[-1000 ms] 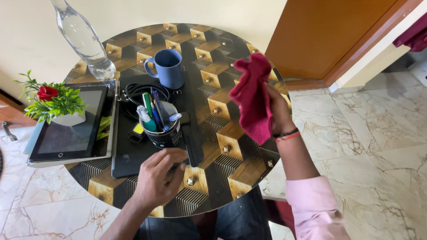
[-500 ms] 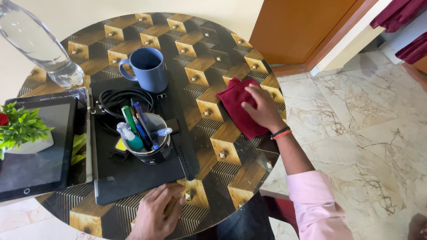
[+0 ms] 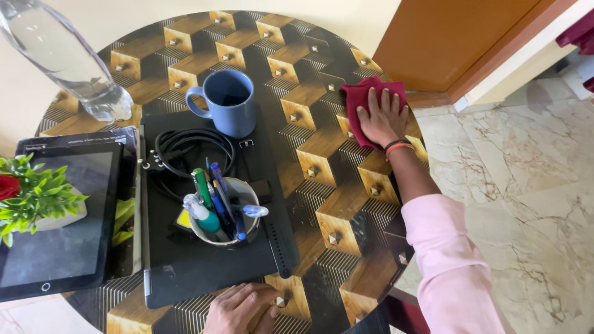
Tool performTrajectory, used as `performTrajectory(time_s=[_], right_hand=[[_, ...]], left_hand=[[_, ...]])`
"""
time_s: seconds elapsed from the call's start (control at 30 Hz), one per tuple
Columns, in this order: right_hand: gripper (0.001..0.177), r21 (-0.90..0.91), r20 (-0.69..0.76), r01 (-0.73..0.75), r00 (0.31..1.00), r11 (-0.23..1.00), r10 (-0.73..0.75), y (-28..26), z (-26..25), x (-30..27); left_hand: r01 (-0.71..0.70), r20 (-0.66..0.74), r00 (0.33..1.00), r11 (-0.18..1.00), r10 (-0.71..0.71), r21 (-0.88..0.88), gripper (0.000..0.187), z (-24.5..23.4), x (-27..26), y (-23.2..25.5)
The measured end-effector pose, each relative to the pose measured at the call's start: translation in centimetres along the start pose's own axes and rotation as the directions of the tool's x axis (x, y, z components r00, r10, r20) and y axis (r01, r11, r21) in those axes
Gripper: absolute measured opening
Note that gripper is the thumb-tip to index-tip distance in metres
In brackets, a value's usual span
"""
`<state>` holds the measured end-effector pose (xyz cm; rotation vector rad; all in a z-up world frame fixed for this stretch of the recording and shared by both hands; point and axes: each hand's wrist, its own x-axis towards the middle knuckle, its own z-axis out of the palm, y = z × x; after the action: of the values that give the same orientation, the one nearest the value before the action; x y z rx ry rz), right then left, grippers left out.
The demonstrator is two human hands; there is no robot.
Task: The person wipes a closed laptop with a red cloth, then moves a pen holder, tablet, and mug to clean the table surface underneath. They wipe the table in circular motions and then return the items to their original positions.
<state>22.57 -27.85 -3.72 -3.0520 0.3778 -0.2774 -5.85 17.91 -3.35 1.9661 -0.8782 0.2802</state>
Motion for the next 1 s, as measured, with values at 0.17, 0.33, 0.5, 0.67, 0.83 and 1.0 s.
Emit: performTrajectory(time_s=[0.17, 0.33, 0.5, 0.67, 0.83, 1.0], right_hand=[[0.069, -0.043, 0.055, -0.071, 0.996, 0.997, 0.074, -3.5, -0.2, 3.2], [0.076, -0.045, 0.078, -0.015, 0.997, 0.999, 0.018, -6.9, -0.5, 3.7], [0.081, -0.055, 0.062, 0.110, 0.992, 0.992, -0.106, -10.2, -1.3, 2.0], [0.082, -0.042, 0.061, 0.221, 0.974, 0.974, -0.219, -13.9, -1.6, -1.0], [0.081, 0.006, 0.044, 0.325, 0.945, 0.946, -0.325, -14.9, -2.2, -4.3], [0.079, 0.014, -0.015, 0.416, 0.909, 0.909, -0.416, -14.3, -2.9, -7.2]], left_hand=[[0.033, -0.059, 0.998, 0.999, -0.035, -0.035, 0.015, 0.5, 0.0, -0.9], [0.124, 0.015, 0.992, 0.989, -0.123, -0.084, 0.010, 0.9, -0.4, -2.3], [0.152, -0.019, 0.988, 0.986, -0.154, -0.069, 0.008, 1.0, -0.3, -2.0], [0.238, 0.022, 0.971, 0.967, -0.237, -0.087, 0.009, -0.3, 0.7, 0.3], [0.459, 0.081, 0.889, 0.875, -0.451, -0.156, 0.012, -1.6, 1.3, 2.5], [0.345, -0.031, 0.934, 0.918, -0.357, -0.194, 0.011, -1.9, 0.9, 3.2]])
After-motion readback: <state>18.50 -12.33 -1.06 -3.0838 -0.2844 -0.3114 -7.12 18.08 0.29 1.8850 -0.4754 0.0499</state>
